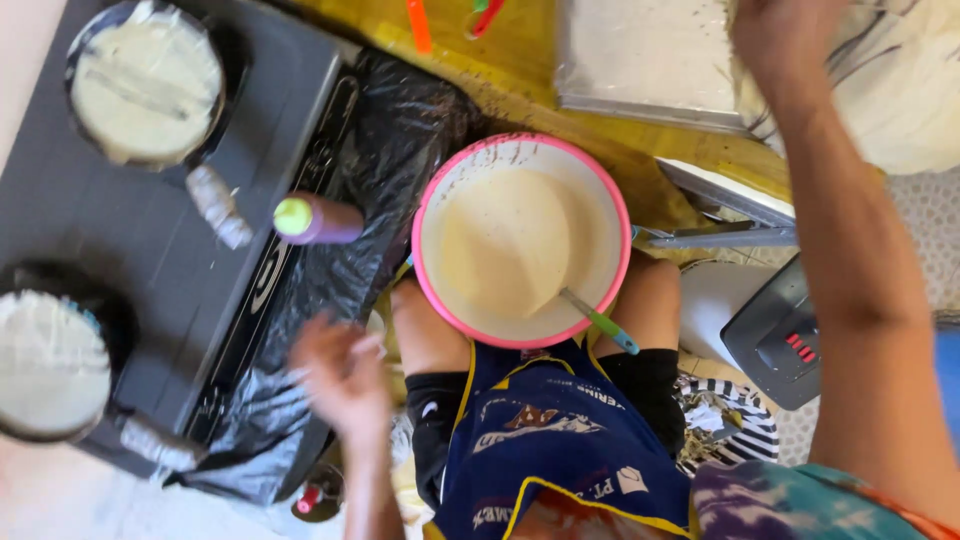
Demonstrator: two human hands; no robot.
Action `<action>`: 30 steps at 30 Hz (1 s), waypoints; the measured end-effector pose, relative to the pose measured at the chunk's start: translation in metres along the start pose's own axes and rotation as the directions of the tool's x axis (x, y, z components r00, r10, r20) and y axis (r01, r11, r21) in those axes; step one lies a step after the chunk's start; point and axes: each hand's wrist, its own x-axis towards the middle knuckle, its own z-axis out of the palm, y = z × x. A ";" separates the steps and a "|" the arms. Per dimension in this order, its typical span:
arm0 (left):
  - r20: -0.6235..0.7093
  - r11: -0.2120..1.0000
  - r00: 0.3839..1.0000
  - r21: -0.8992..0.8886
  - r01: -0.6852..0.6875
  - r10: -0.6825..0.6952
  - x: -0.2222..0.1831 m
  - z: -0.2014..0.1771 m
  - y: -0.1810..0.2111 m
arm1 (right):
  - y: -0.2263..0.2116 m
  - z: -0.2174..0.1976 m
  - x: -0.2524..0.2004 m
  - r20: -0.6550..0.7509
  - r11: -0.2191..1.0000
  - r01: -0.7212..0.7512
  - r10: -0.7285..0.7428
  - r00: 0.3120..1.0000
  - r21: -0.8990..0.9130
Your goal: Cooking thin crepes by pouring batter into a pan, swirling it to spread, and removing the finished crepes.
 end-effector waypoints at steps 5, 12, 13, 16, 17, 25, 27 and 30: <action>0.457 0.658 0.871 -0.715 0.238 0.182 -0.024 0.073 0.063 | -0.244 0.067 -0.126 0.427 0.914 -0.404 0.383 0.819 -0.044; 0.450 0.556 0.881 -0.699 0.450 -0.147 -0.056 0.011 -0.043 | -0.311 0.261 -0.319 0.766 0.081 -0.773 0.104 0.634 0.629; 0.429 0.528 0.867 -0.690 0.496 -0.254 -0.066 -0.006 -0.066 | -0.325 0.275 -0.310 0.774 0.446 -0.774 0.239 0.587 0.449; 0.350 0.457 0.786 -0.664 0.592 -0.510 -0.096 -0.049 -0.125 | -0.269 0.366 -0.272 0.502 0.819 -0.400 0.163 0.849 0.411; 0.313 0.404 0.707 -0.645 0.648 -0.634 -0.109 -0.062 -0.141 | -0.235 0.404 -0.259 0.178 0.833 -0.063 -0.044 0.983 0.550; 0.551 0.439 0.595 -0.401 0.804 -0.585 -0.109 -0.078 -0.140 | -0.224 0.403 -0.150 0.368 0.688 -0.151 -0.180 0.912 0.710; 0.642 0.454 0.546 -0.326 0.829 -0.537 -0.106 -0.063 -0.137 | -0.216 0.346 -0.133 0.295 0.580 -0.175 -0.119 0.948 0.795; 0.827 0.389 0.390 -0.231 0.892 -0.405 -0.111 -0.026 -0.132 | -0.245 0.219 -0.120 0.442 0.843 -0.127 -0.141 0.886 0.523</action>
